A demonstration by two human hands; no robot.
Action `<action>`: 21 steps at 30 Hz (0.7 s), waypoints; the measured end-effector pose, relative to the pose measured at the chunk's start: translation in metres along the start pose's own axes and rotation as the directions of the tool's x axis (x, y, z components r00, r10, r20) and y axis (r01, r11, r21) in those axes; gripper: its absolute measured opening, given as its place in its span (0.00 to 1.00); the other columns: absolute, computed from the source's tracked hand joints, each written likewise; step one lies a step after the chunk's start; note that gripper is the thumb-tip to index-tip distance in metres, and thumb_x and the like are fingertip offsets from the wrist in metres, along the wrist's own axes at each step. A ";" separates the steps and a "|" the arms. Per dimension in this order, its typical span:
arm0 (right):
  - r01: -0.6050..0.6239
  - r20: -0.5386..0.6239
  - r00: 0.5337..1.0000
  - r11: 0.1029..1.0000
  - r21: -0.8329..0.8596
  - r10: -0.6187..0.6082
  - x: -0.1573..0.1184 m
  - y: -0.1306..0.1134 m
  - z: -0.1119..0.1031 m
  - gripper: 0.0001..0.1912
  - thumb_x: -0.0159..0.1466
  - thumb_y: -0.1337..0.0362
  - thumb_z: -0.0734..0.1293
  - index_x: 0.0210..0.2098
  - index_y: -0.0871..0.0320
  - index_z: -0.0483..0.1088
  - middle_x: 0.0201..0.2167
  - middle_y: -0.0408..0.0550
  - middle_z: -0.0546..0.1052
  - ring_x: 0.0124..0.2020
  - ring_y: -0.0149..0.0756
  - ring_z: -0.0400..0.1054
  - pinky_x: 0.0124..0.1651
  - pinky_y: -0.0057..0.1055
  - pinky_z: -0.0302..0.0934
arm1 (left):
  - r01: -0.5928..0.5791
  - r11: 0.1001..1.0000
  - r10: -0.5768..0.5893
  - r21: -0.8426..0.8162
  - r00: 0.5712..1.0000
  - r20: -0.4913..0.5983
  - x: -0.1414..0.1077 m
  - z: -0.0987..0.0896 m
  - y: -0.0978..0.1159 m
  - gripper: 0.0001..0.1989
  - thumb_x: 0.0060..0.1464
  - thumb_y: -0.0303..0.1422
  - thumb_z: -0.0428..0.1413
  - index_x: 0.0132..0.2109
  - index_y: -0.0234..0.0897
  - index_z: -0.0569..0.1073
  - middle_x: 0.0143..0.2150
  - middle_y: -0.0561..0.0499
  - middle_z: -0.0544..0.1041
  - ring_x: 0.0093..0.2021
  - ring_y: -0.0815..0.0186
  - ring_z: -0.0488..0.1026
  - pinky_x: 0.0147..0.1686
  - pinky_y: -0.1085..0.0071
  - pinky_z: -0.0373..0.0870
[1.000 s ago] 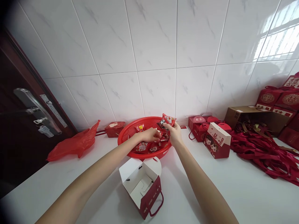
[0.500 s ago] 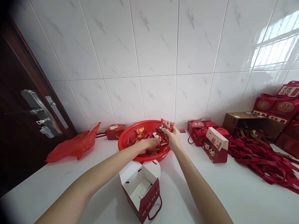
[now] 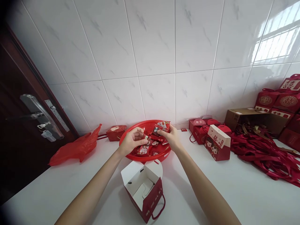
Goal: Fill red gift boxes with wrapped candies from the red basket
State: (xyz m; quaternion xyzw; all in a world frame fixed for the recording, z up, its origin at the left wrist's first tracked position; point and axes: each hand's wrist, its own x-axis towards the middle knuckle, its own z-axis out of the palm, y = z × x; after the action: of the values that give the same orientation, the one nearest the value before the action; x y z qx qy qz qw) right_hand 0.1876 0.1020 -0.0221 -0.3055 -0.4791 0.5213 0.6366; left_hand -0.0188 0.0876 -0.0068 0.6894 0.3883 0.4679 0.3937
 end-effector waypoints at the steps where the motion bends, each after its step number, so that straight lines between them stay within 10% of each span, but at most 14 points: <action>1: 0.001 0.041 0.999 0.999 -0.050 0.001 -0.004 -0.003 0.003 0.19 0.46 0.60 0.80 0.36 0.57 0.76 0.34 0.45 0.82 0.35 0.41 0.76 0.41 0.37 0.70 | 0.012 0.999 -0.013 -0.033 1.000 -0.020 -0.008 0.000 0.003 0.25 0.39 0.40 0.72 0.38 0.39 0.66 0.30 0.58 0.72 0.31 0.70 0.72 0.36 0.72 0.71; 21: 0.158 0.253 0.964 0.935 -0.319 -0.077 -0.042 -0.027 0.032 0.17 0.57 0.55 0.76 0.41 0.56 0.74 0.40 0.49 0.82 0.40 0.43 0.76 0.43 0.38 0.71 | 0.098 0.976 -0.093 -0.196 0.995 0.034 -0.039 0.012 0.018 0.25 0.40 0.40 0.73 0.43 0.35 0.75 0.39 0.49 0.76 0.40 0.64 0.73 0.42 0.66 0.71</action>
State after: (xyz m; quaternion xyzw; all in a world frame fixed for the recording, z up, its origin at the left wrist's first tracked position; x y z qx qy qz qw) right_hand 0.1678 0.0507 0.0013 -0.3161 -0.6508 0.4254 0.5437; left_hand -0.0149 0.0430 -0.0070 0.6333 0.3678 0.4762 0.4867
